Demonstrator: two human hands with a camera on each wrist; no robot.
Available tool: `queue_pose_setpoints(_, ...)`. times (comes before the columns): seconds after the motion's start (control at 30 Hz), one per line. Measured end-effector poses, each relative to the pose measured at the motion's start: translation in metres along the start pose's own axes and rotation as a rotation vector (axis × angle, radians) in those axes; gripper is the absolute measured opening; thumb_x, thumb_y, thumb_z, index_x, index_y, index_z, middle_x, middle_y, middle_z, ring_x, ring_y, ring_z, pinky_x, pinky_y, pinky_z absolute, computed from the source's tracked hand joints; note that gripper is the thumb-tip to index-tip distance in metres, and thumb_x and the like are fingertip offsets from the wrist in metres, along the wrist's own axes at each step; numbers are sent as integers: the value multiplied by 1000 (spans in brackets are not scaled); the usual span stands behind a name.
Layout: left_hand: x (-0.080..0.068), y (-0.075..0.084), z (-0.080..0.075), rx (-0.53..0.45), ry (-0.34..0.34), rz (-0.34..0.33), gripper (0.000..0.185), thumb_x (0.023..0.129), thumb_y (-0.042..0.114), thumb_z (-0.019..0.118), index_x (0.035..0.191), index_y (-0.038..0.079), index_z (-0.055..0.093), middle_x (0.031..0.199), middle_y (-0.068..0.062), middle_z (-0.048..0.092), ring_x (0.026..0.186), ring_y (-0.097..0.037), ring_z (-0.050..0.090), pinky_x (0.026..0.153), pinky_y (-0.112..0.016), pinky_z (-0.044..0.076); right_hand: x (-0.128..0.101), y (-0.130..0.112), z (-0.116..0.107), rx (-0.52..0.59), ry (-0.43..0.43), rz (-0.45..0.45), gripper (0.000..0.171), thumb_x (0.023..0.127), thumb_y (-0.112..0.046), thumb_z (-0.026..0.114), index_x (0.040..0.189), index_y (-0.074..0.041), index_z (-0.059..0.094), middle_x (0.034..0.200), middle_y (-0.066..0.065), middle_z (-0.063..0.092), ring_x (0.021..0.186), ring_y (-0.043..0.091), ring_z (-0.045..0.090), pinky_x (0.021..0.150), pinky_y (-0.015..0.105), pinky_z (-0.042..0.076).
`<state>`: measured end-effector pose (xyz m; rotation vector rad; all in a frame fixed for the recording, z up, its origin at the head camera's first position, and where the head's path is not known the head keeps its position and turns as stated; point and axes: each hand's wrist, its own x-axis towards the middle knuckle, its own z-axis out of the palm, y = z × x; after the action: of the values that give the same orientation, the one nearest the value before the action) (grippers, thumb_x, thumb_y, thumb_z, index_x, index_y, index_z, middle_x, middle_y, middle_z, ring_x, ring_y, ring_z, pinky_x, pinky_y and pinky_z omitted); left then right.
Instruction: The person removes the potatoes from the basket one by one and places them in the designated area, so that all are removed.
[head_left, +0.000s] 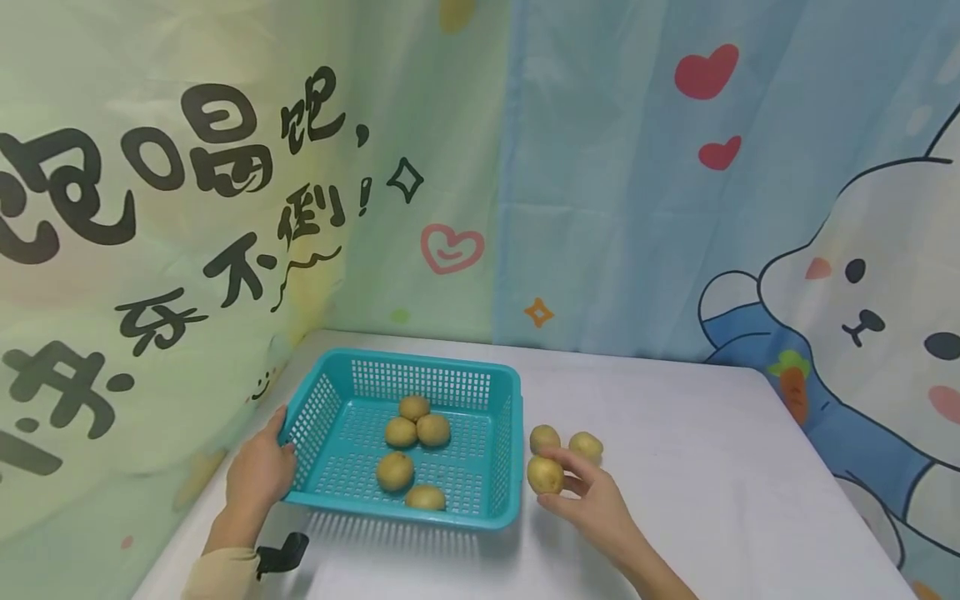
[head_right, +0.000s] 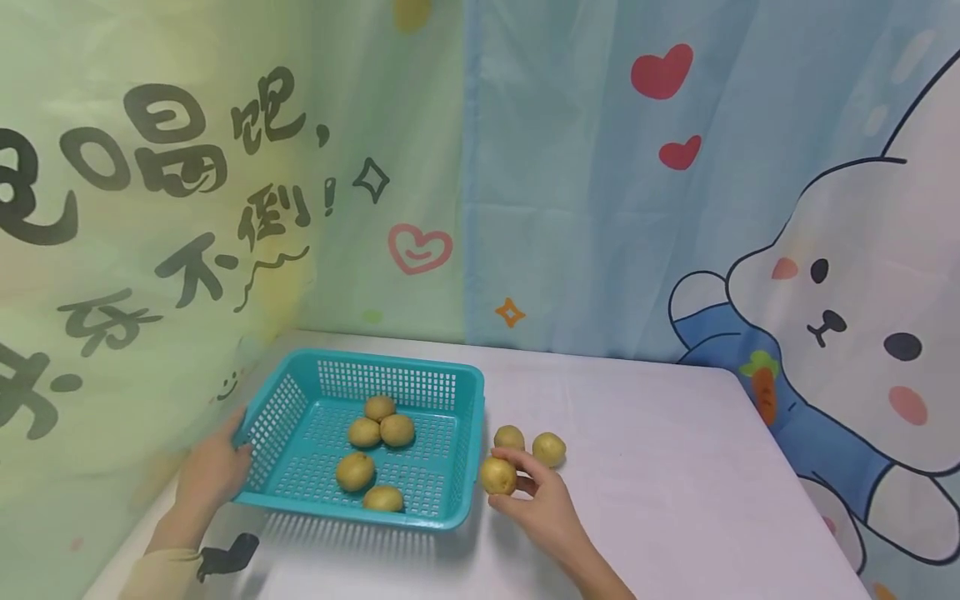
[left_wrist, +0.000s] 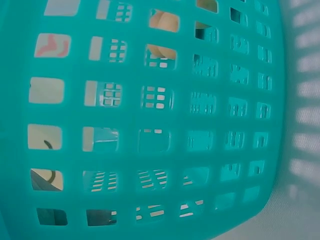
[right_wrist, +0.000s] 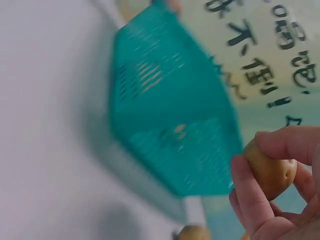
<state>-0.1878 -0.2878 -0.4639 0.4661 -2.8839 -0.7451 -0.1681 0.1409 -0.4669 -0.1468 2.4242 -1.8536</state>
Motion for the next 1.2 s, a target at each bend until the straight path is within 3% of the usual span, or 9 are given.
queue_pose_setpoints(0.23, -2, 2, -1, -5, 13, 8, 59, 95, 7, 50, 150, -2, 31, 132, -37, 49, 78, -33, 56, 55, -35, 40, -12, 33, -21, -119, 35, 4, 53, 77, 0, 78, 126, -13, 64, 128, 7, 62, 111, 24, 59, 86, 29, 51)
queue_pose_setpoints(0.47, -1, 4, -2, -12, -1, 20, 60, 95, 7, 50, 150, -2, 30, 132, -38, 49, 75, -31, 55, 53, -33, 38, -22, 63, -37, -204, 96, 86, 54, 77, -9, 80, 128, -10, 61, 125, 12, 62, 103, 24, 62, 91, 48, 48)
queue_pose_setpoints(0.57, -1, 3, -2, -14, 1, 22, 59, 96, 7, 49, 151, -2, 29, 133, -38, 48, 74, -31, 55, 52, -33, 37, -24, 71, -44, -239, 122, 127, 56, 79, -9, 78, 132, -10, 58, 127, 15, 60, 106, 27, 60, 90, 48, 49)
queue_pose_setpoints(0.77, -2, 2, -2, -15, 13, 14, 59, 95, 7, 49, 150, -2, 30, 133, -37, 48, 74, -32, 55, 52, -32, 37, -15, 93, -58, -345, 212, 94, 63, 83, -7, 73, 141, -7, 46, 139, 22, 50, 117, 41, 56, 96, 59, 42)
queue_pose_setpoints(1.0, -3, 3, -5, -29, -2, 9, 60, 96, 7, 48, 151, -1, 29, 134, -39, 46, 70, -30, 54, 51, -32, 36, -1, 103, -69, -370, 263, 44, 59, 85, -4, 71, 138, -1, 46, 140, 25, 48, 119, 45, 54, 100, 57, 40)
queue_pose_setpoints(1.2, -2, 2, -2, -29, 7, 8, 60, 95, 7, 49, 151, -1, 29, 133, -39, 46, 68, -29, 53, 50, -32, 35, 10, 103, -76, -390, 278, 58, 60, 85, -6, 70, 139, 1, 44, 142, 27, 45, 123, 48, 50, 102, 57, 38)
